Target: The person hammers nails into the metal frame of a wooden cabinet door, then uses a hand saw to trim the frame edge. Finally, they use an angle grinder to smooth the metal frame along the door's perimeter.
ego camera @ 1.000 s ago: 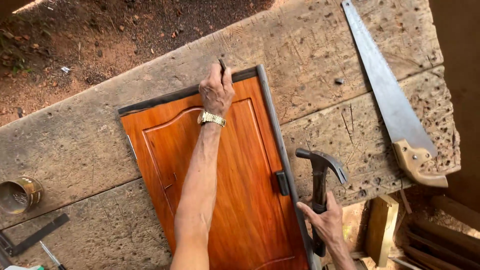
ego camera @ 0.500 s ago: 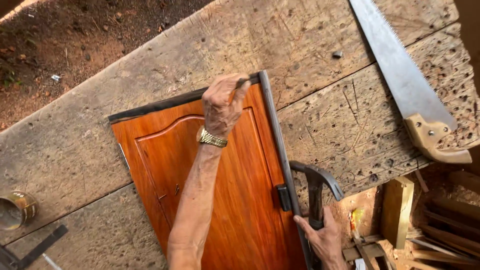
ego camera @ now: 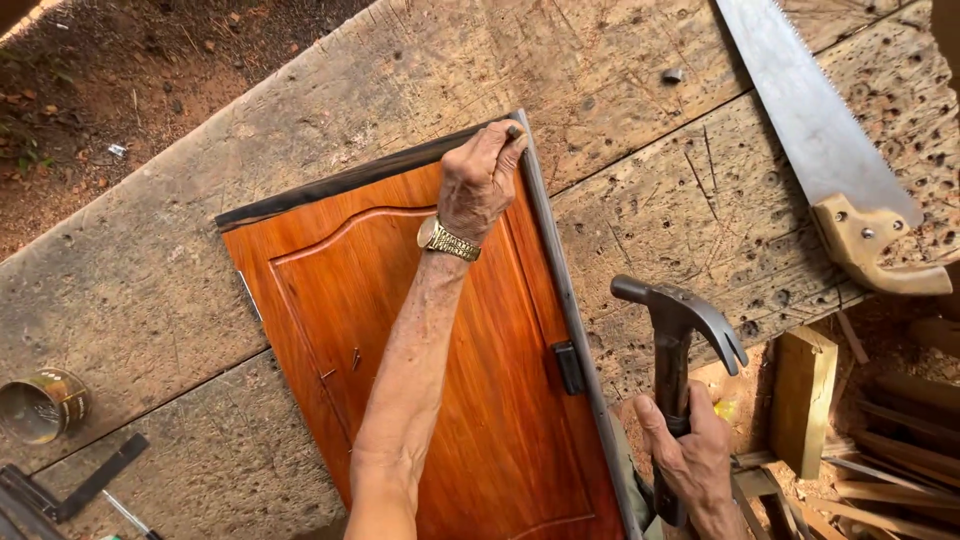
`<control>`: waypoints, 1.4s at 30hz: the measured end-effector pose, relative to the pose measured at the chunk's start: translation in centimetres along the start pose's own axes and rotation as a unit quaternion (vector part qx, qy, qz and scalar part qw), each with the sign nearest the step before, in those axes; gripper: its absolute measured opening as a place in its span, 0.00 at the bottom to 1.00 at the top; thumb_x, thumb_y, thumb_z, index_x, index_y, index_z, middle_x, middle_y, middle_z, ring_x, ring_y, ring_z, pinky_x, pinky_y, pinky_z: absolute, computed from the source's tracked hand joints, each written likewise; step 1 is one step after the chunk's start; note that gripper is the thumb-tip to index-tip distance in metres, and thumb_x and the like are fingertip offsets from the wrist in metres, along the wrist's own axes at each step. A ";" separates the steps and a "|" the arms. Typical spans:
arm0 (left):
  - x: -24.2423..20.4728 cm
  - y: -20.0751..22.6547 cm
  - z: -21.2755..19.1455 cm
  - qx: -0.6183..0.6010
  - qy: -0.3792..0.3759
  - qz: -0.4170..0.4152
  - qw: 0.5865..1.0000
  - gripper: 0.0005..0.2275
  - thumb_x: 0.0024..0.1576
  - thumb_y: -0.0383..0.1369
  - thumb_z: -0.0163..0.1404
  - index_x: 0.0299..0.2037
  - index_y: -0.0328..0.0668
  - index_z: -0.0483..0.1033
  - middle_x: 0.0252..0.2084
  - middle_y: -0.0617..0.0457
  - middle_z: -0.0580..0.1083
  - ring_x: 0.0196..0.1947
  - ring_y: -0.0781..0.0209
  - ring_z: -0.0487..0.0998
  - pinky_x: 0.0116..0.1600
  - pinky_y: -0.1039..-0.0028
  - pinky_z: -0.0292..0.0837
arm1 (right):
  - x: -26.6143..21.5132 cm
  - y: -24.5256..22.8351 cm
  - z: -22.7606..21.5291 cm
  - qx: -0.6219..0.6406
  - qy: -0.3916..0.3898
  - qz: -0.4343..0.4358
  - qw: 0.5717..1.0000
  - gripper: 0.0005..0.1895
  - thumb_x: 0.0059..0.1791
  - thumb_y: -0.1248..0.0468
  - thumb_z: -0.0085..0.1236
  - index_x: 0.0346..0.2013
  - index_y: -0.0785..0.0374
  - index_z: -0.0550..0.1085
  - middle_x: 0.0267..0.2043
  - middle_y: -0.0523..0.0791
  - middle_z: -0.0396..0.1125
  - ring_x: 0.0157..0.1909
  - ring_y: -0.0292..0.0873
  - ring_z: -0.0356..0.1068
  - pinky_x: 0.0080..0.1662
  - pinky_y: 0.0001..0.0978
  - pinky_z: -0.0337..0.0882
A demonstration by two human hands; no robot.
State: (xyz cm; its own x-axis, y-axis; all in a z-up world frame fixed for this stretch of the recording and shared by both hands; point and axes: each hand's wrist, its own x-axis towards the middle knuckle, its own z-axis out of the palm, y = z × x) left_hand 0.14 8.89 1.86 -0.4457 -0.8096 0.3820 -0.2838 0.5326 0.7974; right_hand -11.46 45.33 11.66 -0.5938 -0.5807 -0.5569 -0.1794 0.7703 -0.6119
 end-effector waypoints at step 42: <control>-0.5 -0.8 0.6 0.040 -0.048 0.048 0.997 0.09 0.61 0.26 0.57 0.49 0.32 0.75 0.39 0.43 0.79 0.37 0.47 0.82 0.39 0.66 0.80 | 6.8 -10.7 1.5 0.059 -0.043 -0.176 0.982 0.33 0.57 0.64 0.46 0.77 0.50 0.51 0.25 0.40 0.68 0.22 0.31 0.64 0.24 0.28 0.69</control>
State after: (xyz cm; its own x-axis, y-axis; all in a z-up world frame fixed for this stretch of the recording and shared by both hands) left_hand 0.05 9.01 0.78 -0.5513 -0.7292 0.4053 -0.3011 0.6270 0.7185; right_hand -12.46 32.76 13.58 -0.4413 -0.8297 -0.3419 -0.2661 0.4848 -0.8331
